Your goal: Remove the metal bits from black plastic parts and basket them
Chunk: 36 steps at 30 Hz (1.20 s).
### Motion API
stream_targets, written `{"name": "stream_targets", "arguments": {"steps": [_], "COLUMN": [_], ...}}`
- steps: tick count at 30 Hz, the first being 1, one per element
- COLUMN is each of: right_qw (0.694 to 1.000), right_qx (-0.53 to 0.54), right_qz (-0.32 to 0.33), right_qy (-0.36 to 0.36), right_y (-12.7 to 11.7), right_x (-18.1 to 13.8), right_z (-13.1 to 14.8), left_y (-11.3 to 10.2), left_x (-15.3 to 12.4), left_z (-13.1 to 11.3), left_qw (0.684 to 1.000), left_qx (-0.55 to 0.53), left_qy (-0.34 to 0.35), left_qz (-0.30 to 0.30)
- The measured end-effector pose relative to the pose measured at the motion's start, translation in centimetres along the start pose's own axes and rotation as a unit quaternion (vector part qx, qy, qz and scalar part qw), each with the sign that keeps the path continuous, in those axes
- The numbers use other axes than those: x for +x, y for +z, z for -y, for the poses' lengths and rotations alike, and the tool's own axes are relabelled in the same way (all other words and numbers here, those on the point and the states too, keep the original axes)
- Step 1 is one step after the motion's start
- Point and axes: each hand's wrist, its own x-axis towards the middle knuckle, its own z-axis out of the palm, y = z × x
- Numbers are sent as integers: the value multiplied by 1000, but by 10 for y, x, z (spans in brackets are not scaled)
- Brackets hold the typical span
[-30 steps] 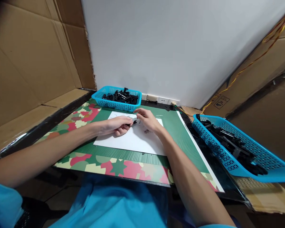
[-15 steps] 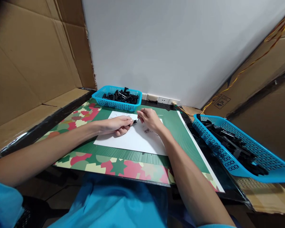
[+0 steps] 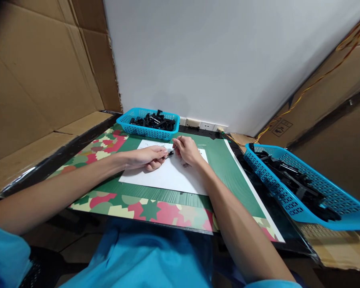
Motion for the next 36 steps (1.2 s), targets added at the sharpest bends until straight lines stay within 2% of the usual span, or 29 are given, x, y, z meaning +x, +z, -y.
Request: {"name": "stream_targets", "arguments": {"steps": [16, 20, 23, 25, 29, 36], "right_qw": [1000, 1000, 996, 994, 983, 965], "right_qx": [-8, 6, -46, -101, -161, -161], "right_qz": [14, -31, -70, -43, 80, 206], "right_qy": [-9, 0, -6, -17, -33, -4], "right_y": [1, -8, -23, -35, -53, -60], "right_x": [-1, -1, -4, -8, -13, -17], "right_z": [4, 11, 18, 21, 21, 20], "left_y": [-5, -7, -7, -6, -4, -1], "left_x": [7, 8, 6, 4, 2, 7], "left_z": [5, 5, 5, 3, 1, 3], "left_qw": [1000, 1000, 1000, 1000, 1000, 998], "left_qx": [11, 7, 3, -3, -22, -44], "left_qy": [-5, -7, 0, 5, 14, 48], "left_qz": [-3, 0, 8, 15, 17, -24]}}
